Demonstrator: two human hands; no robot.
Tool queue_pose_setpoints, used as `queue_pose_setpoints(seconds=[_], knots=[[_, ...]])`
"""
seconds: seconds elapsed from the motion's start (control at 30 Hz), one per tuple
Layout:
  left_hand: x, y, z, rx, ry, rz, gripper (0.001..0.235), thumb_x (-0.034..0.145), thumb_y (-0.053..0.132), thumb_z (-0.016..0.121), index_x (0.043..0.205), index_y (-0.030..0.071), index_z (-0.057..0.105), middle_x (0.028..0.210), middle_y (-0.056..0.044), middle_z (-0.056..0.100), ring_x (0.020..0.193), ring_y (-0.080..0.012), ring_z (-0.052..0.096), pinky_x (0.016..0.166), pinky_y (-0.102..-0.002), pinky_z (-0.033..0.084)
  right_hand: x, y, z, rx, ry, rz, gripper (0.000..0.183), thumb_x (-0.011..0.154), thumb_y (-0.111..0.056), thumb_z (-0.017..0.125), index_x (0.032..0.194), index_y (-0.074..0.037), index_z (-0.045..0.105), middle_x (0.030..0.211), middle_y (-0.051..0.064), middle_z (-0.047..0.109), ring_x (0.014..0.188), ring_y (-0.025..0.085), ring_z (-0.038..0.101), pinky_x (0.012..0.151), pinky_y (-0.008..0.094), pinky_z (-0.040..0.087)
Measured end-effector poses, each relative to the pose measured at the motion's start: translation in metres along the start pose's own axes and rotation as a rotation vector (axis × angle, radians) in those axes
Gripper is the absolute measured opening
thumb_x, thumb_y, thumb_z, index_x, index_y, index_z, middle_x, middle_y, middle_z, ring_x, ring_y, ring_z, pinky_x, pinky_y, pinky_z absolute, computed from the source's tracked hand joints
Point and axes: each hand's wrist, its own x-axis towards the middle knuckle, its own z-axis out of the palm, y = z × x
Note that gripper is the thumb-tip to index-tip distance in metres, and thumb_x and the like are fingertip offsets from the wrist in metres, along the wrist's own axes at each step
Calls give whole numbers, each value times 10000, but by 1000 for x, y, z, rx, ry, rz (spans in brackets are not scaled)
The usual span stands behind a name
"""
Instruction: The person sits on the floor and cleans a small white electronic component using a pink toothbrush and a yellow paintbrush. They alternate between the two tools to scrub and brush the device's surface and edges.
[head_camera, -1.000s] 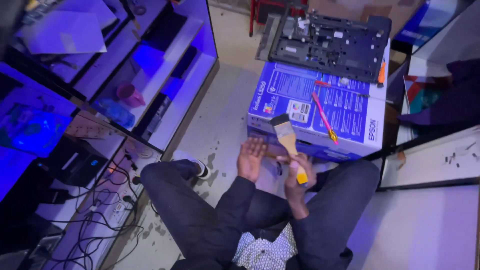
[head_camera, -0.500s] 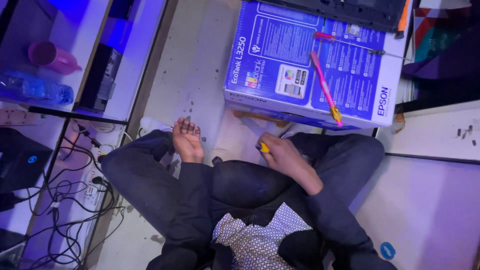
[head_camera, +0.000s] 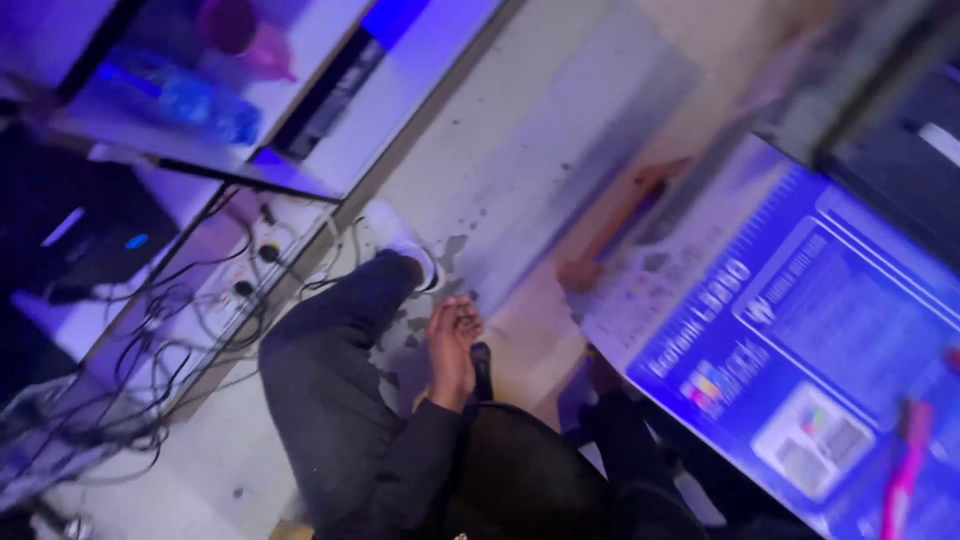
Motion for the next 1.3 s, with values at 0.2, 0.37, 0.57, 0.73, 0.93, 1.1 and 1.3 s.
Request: queue_pose_setpoints(seconds=[0.2,0.37,0.57,0.73,0.93,1.1,1.3], knots=[[-10,10,6,26,4,3,189,1032,166,526,1014,45,670,768,-71,633,680,-192,681,610,-285,562,66,-60,-37,224,-138,-119,382,763,-466,667,1048,-216,715,928,35,714,935,223,697,759,364,570],[-10,10,6,65,-17,6,212,1043,181,522,1042,34,674,781,-88,635,680,-200,684,597,-280,564,28,-46,-25,366,-359,-18,508,763,-563,642,1153,-239,673,1031,43,722,1023,238,698,837,371,570],[13,-3,-6,108,-24,44,202,1033,173,535,1028,33,681,786,-92,652,687,-188,682,596,-266,564,-24,-24,-29,519,-602,118,660,762,-680,614,1278,-269,624,1154,53,731,1129,254,699,929,379,569],[43,-37,-19,474,-99,101,215,949,312,665,1037,133,746,886,-83,692,786,-160,606,657,-277,489,-42,13,-71,580,-671,244,762,762,-758,595,1362,-289,591,1236,59,738,1200,265,700,991,384,569],[27,-9,-15,906,-290,146,731,911,651,727,1389,106,634,1358,-266,611,1313,-398,579,1051,-483,523,-65,-19,-272,965,-116,79,443,791,-533,774,1033,-191,632,945,133,744,996,383,724,824,465,593],[-132,125,4,436,-777,84,555,1041,426,579,1492,105,546,1450,-187,507,1233,-295,572,908,-413,590,-132,-25,-399,1305,299,-72,196,798,-217,790,902,-176,628,565,47,589,538,191,587,538,293,507],[-168,154,-15,508,-1154,286,768,899,134,809,1571,105,439,1549,-185,422,1304,-275,531,1003,-396,543,-198,-13,-490,1150,553,-382,221,786,-205,822,917,-109,672,850,180,716,771,372,692,676,419,545]])
